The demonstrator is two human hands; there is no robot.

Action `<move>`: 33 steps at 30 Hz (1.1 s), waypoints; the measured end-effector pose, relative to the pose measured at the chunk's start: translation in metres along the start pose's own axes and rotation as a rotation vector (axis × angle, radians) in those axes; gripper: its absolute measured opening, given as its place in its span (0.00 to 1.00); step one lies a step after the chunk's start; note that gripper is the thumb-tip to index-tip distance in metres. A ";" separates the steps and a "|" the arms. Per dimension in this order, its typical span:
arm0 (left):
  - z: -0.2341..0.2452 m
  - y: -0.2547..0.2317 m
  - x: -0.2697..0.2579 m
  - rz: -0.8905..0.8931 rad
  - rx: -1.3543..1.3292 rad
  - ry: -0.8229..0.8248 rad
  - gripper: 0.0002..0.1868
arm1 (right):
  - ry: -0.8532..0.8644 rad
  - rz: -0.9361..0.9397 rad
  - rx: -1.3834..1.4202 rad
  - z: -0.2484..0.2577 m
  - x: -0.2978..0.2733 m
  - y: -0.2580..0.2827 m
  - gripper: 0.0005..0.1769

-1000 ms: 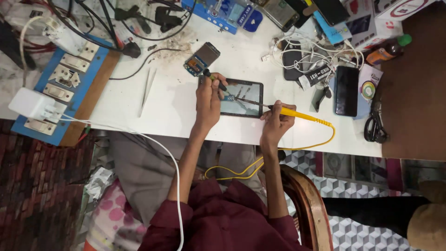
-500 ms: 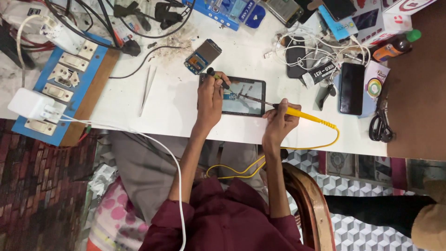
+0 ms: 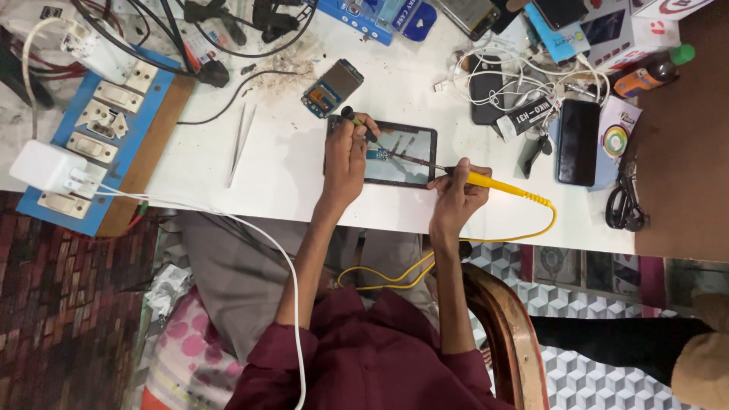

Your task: The person uses a soldering iron and tweezers to work on a small circuit board placed on a tablet screen. They repeatedly apply heat and adjust components on the board throughout the clip.

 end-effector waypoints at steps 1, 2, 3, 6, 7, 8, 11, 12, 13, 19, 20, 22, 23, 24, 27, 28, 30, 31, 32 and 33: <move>0.000 0.000 -0.001 0.012 -0.010 -0.003 0.12 | -0.007 -0.002 0.001 0.001 0.000 0.000 0.13; 0.000 0.001 -0.001 0.023 -0.020 -0.007 0.12 | -0.013 -0.005 0.003 0.001 0.000 -0.001 0.13; 0.000 0.001 -0.001 0.034 -0.030 -0.009 0.12 | -0.009 -0.006 -0.008 0.001 -0.001 -0.001 0.13; -0.001 0.000 0.000 0.013 -0.023 -0.012 0.12 | 0.006 0.004 -0.032 0.001 0.000 -0.001 0.13; -0.001 0.000 -0.001 0.021 -0.019 -0.008 0.12 | 0.014 0.014 -0.032 0.001 -0.001 -0.001 0.13; -0.001 0.000 -0.001 0.028 -0.015 -0.004 0.12 | 0.022 0.023 -0.031 0.001 -0.002 -0.001 0.13; 0.000 0.000 0.000 0.027 -0.029 -0.003 0.12 | -0.018 -0.017 -0.016 0.003 -0.002 -0.003 0.12; 0.000 0.000 0.000 0.023 -0.039 -0.004 0.12 | -0.024 -0.020 -0.022 0.004 -0.002 -0.003 0.12; 0.000 0.000 0.000 0.020 -0.030 -0.006 0.12 | -0.031 -0.022 -0.025 0.004 -0.001 -0.004 0.12; 0.000 0.000 0.001 0.009 0.020 -0.009 0.12 | 0.000 -0.015 -0.021 0.002 -0.002 -0.003 0.12; 0.000 -0.001 0.002 0.005 0.029 -0.009 0.12 | 0.010 -0.010 -0.019 0.001 0.000 -0.003 0.13; 0.001 -0.001 -0.003 0.022 0.038 -0.014 0.12 | 0.012 -0.005 -0.041 0.002 -0.003 -0.002 0.12; 0.001 0.000 -0.001 0.030 0.036 -0.014 0.12 | 0.012 0.003 -0.049 0.002 -0.002 -0.002 0.12; 0.000 0.000 0.000 0.037 0.034 -0.014 0.12 | 0.010 -0.003 -0.052 0.001 -0.002 -0.002 0.12; 0.000 -0.001 0.000 0.032 0.043 -0.008 0.12 | -0.003 -0.012 -0.060 0.001 -0.002 -0.002 0.13; 0.000 -0.001 -0.001 0.034 0.040 -0.012 0.12 | -0.012 -0.010 -0.065 0.002 -0.002 -0.002 0.13; 0.001 -0.001 0.000 0.035 0.034 -0.018 0.12 | -0.028 0.001 -0.061 0.003 0.000 -0.002 0.14; 0.001 -0.002 0.000 0.021 0.043 -0.018 0.13 | -0.032 0.005 -0.056 0.004 0.000 -0.001 0.14; 0.001 -0.002 -0.001 0.007 0.052 -0.017 0.13 | -0.036 0.010 -0.052 0.005 0.000 0.000 0.14; 0.001 -0.003 -0.001 -0.009 0.062 -0.016 0.13 | -0.030 0.006 -0.053 0.004 0.000 0.000 0.14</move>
Point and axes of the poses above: each hand's wrist, its own x-axis towards the middle knuckle, its own z-axis out of the back of the hand, y = z × x, the point moved 4 cm from there along x, towards the middle knuckle, and after that the axes turned 9 degrees about -x, right-handed, at the moved point
